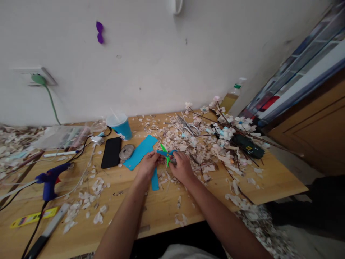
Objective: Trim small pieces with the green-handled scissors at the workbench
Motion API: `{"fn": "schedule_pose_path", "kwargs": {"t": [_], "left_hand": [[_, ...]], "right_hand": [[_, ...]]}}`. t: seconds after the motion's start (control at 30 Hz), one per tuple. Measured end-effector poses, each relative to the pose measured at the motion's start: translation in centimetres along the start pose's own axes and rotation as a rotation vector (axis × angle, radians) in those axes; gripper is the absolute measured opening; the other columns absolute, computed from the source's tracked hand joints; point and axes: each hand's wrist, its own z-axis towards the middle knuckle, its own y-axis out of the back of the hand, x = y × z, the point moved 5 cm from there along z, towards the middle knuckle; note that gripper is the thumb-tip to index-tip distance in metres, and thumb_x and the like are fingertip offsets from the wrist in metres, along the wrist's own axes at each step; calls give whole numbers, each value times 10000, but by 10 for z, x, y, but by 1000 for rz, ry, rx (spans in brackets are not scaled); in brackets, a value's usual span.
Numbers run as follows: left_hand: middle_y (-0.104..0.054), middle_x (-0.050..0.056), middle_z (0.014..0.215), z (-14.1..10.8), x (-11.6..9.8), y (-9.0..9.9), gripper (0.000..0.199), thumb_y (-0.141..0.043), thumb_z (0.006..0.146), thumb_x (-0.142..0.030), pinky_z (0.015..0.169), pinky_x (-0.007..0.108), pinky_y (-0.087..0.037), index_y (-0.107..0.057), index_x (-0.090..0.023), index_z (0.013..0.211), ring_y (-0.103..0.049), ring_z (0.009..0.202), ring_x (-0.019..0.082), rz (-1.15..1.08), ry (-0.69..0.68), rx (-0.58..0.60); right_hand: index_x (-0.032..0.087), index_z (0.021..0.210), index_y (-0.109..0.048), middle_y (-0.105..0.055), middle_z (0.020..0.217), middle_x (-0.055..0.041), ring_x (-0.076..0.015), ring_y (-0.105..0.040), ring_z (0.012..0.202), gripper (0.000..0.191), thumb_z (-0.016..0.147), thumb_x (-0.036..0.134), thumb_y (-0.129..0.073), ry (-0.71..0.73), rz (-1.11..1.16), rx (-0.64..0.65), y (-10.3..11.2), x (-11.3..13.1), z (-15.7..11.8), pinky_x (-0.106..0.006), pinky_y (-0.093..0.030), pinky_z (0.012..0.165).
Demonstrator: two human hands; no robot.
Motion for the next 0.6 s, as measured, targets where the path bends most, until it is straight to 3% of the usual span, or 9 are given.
{"fn": "schedule_pose_path", "kwargs": {"t": [0.2,0.33,0.43,0.53,0.6], "left_hand": [[-651,2,629,0,10,1,276,-723,694,-443,557,228,-383,-721,-167,709,-533,561,123,371,-113,31],[-622,-15,594,3,12,-4,206,-653,728,-375,525,228,-335,-709,-183,678,-496,541,124,490,-180,13],[-604,-8,572,1,-2,-15,204,-632,714,-365,520,241,-334,-684,-190,623,-484,533,134,521,-181,-4],[-632,20,610,-33,-30,-13,232,-638,727,-418,586,278,-401,-717,-212,657,-537,595,168,601,-269,-103],[-688,48,722,-85,-42,4,236,-647,740,-472,655,324,-449,-756,-262,742,-592,682,203,646,-318,-221]], "right_hand": [[179,1022,-647,-618,777,-30,-184,-566,737,230,821,145,-543,-28,189,-89,6,-6,1,-277,-420,734],[194,1008,-672,-647,813,-41,-188,-583,753,241,812,124,-551,-60,194,-91,8,-7,1,-286,-434,756],[197,988,-684,-657,810,-44,-194,-592,770,229,815,123,-553,-62,198,-99,9,-6,1,-300,-443,773],[198,988,-690,-680,849,-53,-195,-609,796,220,824,150,-550,-76,271,-140,20,-6,3,-311,-465,785],[202,1018,-681,-699,918,-58,-188,-625,810,206,854,212,-556,-152,395,-234,40,-10,6,-316,-488,783]]}}
